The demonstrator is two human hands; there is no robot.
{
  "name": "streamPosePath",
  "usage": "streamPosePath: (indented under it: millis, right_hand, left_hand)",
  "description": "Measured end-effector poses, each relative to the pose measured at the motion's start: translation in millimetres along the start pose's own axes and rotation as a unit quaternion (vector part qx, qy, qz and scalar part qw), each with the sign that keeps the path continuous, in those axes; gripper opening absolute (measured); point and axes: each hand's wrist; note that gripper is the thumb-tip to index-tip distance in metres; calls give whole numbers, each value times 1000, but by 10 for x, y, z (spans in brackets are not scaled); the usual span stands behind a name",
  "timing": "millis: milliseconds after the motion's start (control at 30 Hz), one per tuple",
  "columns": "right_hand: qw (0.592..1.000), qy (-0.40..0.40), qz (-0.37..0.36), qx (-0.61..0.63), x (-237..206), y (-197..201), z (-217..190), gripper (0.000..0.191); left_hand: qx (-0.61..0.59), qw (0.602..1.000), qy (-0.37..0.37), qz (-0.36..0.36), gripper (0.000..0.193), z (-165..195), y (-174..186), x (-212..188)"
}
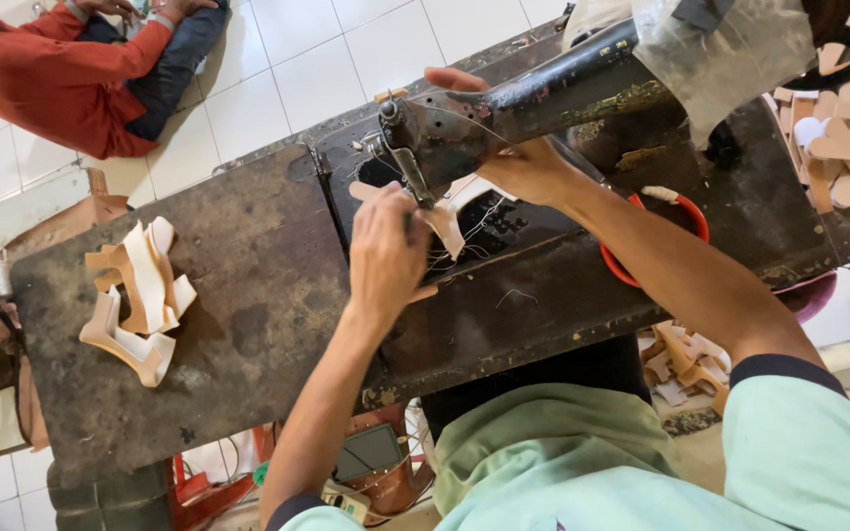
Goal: The person uses a sewing machine to stitch beige shoe parts, guiding them under the needle and trimming threads with scissors. They repeatedly pick up parts, sew them, and place finished pieces aside.
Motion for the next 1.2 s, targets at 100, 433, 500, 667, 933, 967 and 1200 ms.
streamPosePath:
  millis: [100, 433, 500, 667, 933, 967, 1200]
  right_hand:
    - [1000, -6, -10, 29, -10, 42, 61, 78]
    - [978, 77, 16, -194, -66, 176, 196, 29]
    - [959, -77, 71, -263, -63, 200, 234, 22]
    - [907, -174, 82, -373, -90, 325, 382, 14]
    - [920, -184, 107, -329, -113, 426, 529, 10]
    - [920, -185, 99, -330, -115, 426, 533, 12]
    - [932, -137, 80, -325, -101, 415, 542, 13]
  left_hand:
    - [-36, 995, 89, -29, 15, -91, 35, 68]
    - [-76, 992, 81, -63, 21, -151, 143, 122]
    - [-78, 991, 90, -61, 22, -158, 122, 120]
    - [-68, 991, 96, -65, 26, -147, 104, 90]
    - [-69, 994, 81, -37, 20, -131, 66, 98]
    - [-72, 993, 83, -36, 19, -127, 65, 93]
    - [-59, 994, 80, -40, 22, -124, 76, 99]
Point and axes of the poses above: each hand's wrist, its own x-axis towards the middle knuckle, its own y-axis out of the back of the hand, z = x × y, and after that the axes turned 13 degrees about z, right-handed
